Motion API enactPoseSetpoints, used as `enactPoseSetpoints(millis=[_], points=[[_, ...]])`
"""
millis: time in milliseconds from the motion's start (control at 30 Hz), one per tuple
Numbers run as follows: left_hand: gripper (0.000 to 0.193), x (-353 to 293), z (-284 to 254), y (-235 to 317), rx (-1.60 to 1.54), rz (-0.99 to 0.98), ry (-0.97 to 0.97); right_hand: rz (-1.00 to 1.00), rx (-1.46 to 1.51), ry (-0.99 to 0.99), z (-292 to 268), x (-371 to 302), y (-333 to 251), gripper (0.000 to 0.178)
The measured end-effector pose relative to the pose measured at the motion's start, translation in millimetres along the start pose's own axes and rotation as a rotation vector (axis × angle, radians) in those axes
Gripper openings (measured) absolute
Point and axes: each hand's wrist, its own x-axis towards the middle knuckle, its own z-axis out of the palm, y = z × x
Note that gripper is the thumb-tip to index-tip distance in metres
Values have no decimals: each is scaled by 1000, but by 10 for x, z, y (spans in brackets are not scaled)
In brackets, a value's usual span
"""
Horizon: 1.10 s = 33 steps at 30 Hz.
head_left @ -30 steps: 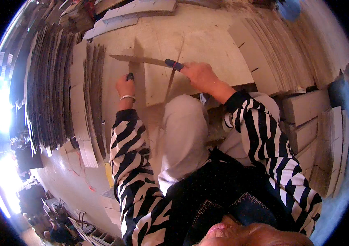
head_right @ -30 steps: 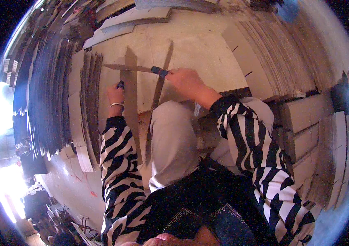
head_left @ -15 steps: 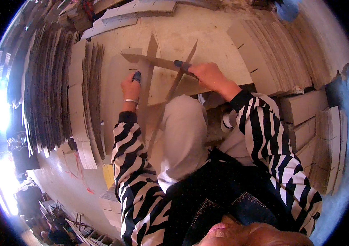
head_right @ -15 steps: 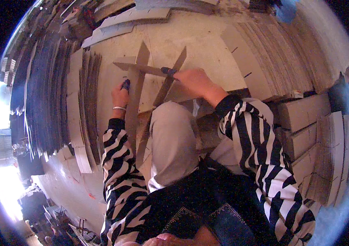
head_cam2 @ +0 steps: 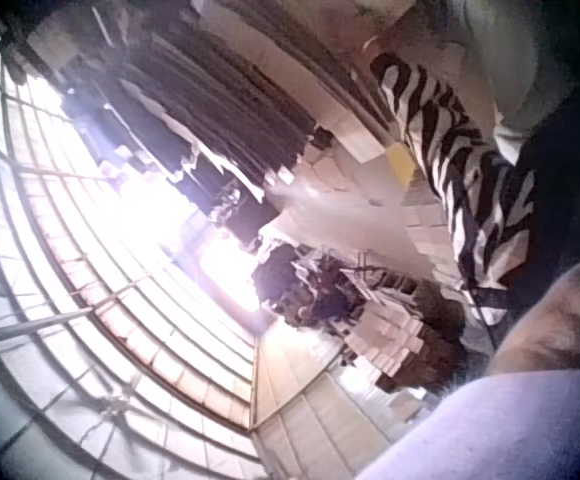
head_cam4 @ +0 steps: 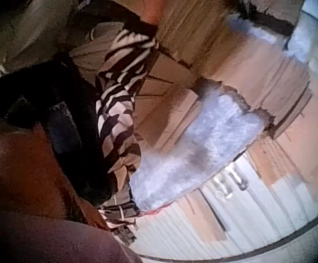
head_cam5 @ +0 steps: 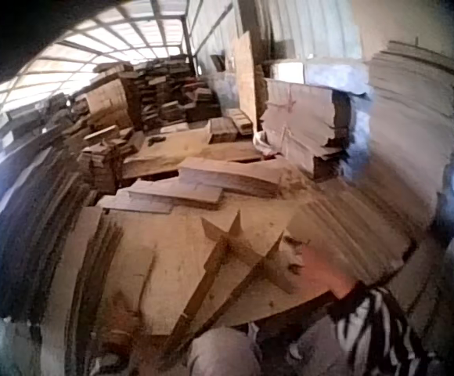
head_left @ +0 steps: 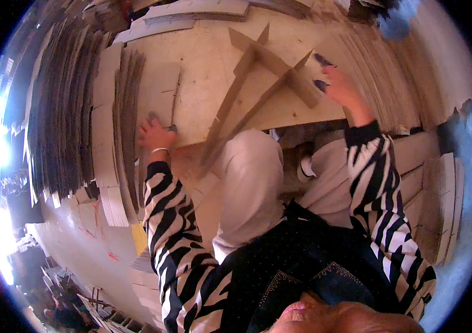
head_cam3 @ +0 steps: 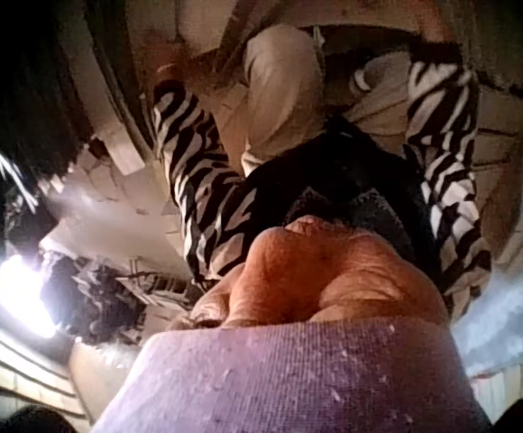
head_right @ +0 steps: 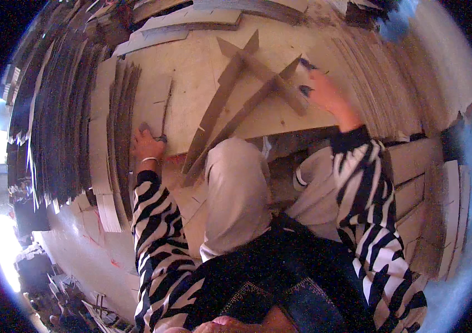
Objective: The person sits on the floor and uses a utility knife to cut rectangular cardboard pieces into smaller strips. They repeatedly pick up pieces, score and snap them, then set the cut strips aside.
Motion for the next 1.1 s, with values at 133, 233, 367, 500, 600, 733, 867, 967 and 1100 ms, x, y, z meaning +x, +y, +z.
enactPoseSetpoints(millis=[133,233,367,500,600,733,867,967,1100], points=[[74,348,337,-559,-180,128,112,53,-388,287,-194,-450,645,57],[70,98,12,-129,37,110,155,161,-687,259,-162,-954,885,54],[58,-258,156,77,-585,365,287,229,-564,252,-296,-923,1482,43],[49,-1105,-13,329,-1524,194,56,206,-151,443,-465,-669,917,30],[48,-1189,-73,727,-1545,181,124,-57,-3,441,-467,-363,188,30],[37,-728,-227,1271,-1078,350,286,-361,265,364,-228,-153,-619,31],[21,-424,-305,1287,-557,335,221,-325,371,34,259,-68,-1128,35],[24,-244,-376,1275,-381,359,250,-293,236,-42,312,-111,-1098,35],[16,-34,-407,1301,-339,365,249,-315,84,-21,167,-150,-1019,32]])
